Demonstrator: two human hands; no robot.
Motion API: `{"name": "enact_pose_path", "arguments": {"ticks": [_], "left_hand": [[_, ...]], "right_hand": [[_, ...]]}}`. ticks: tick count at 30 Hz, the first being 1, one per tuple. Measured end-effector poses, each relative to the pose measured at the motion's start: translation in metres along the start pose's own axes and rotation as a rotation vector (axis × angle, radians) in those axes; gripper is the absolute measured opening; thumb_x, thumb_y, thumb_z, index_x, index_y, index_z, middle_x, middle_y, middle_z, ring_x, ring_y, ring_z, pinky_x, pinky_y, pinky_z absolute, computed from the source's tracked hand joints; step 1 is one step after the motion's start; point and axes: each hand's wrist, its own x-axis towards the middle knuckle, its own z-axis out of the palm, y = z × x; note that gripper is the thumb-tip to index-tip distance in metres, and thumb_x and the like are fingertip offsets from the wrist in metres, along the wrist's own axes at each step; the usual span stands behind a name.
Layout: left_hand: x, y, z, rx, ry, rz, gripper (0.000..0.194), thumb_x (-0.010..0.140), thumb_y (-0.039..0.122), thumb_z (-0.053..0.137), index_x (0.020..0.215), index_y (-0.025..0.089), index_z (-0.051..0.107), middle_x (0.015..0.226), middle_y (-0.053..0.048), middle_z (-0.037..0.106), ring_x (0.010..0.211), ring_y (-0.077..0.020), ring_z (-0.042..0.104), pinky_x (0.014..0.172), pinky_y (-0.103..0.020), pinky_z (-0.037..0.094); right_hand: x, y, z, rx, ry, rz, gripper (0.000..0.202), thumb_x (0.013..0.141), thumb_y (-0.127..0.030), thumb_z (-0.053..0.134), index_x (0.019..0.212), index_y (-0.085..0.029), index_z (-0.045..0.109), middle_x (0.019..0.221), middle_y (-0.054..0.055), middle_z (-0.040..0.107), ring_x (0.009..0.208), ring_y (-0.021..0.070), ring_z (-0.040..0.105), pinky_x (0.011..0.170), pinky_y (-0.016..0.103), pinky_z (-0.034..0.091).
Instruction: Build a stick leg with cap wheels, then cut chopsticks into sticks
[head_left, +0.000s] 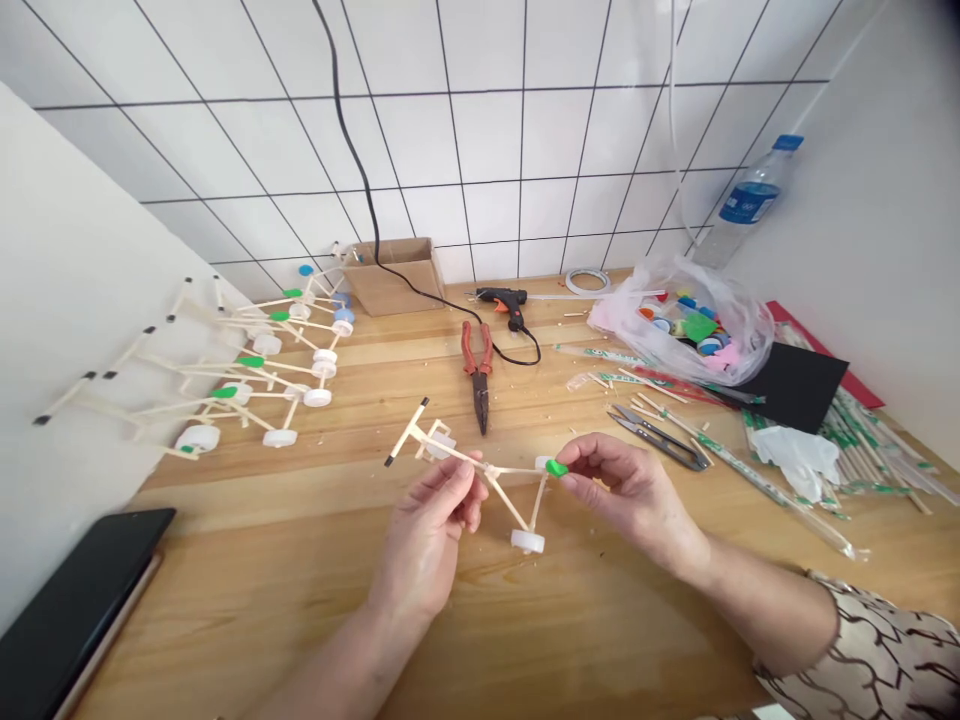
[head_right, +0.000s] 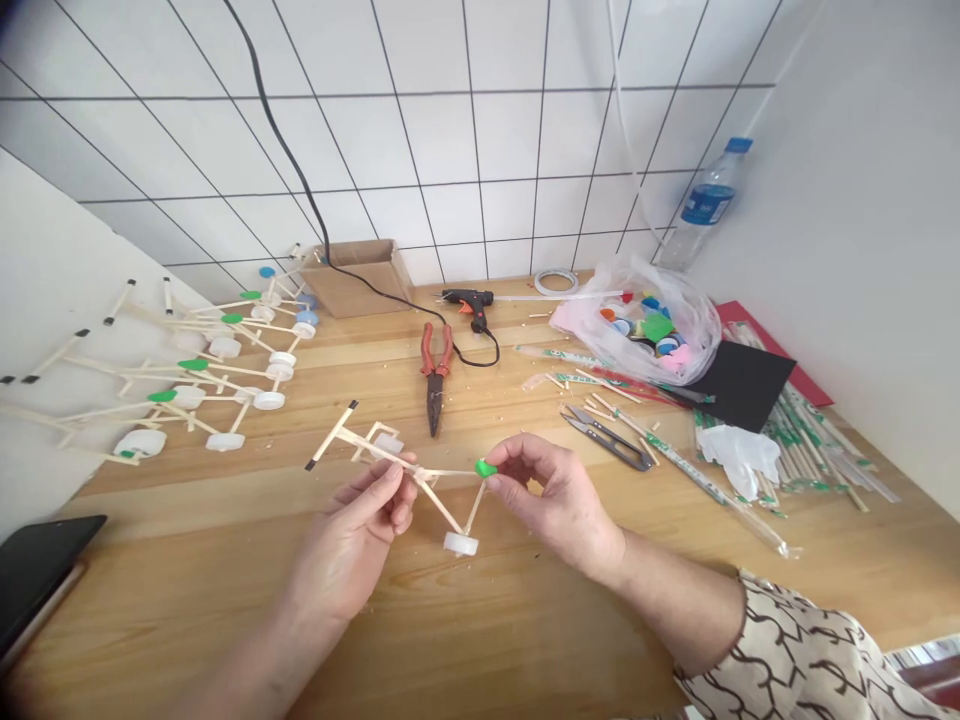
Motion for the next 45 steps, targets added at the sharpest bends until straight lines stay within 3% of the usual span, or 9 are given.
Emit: {"name": "enact_pose_path", "arguments": {"ticks": [7,17,22,45], "left_hand": [[-0.002,-0.002,0.001,0.062,-0.043,0.036,0.015,0.069,0.029,0.071,0.077,0.016,0.071,0.057,0.002,0.059,0.045,-0.0044,0.043,0.044,-0.019,0.029],[-0.002,0.003,0.005,0.015,-0.078,0.018,0.018,0.066,0.032,0.07,0.072,0.015,0.069,0.054,0.002,0.058,0.043,-0.0056,0.042,0.043,-0.019,0.029],[0.0,0.003,0.004,0.042,-0.108,0.012,0.018,0.07,0.032,0.067,0.069,0.013,0.067,0.058,0.001,0.058,0.045,-0.0059,0.043,0.044,-0.019,0.031],[0.001,0.004,0.003,0.067,-0.139,0.034,0.018,0.074,0.028,0.063,0.065,0.012,0.062,0.06,0.001,0.058,0.046,-0.0063,0.043,0.045,-0.02,0.034]], "right_hand": [[0.005,-0.009,0.014,-0.159,-0.001,-0.233,0.009,0.079,-0.017,0.059,0.087,-0.018,0.061,0.075,0.004,0.063,0.064,0.0136,0.057,0.061,0.027,0.048],[0.021,-0.023,0.035,-0.47,-0.03,-0.556,0.021,0.079,-0.008,0.055,0.094,-0.021,0.062,0.082,0.006,0.064,0.074,0.0164,0.06,0.064,0.028,0.051],[0.023,-0.025,0.035,-0.542,0.024,-0.626,0.02,0.077,-0.005,0.057,0.09,-0.019,0.062,0.079,0.006,0.064,0.07,0.0155,0.06,0.062,0.028,0.052],[0.025,-0.016,0.035,-0.693,-0.012,-0.781,0.024,0.076,-0.003,0.059,0.097,-0.017,0.06,0.083,0.007,0.063,0.071,0.0156,0.059,0.062,0.03,0.051]]}}
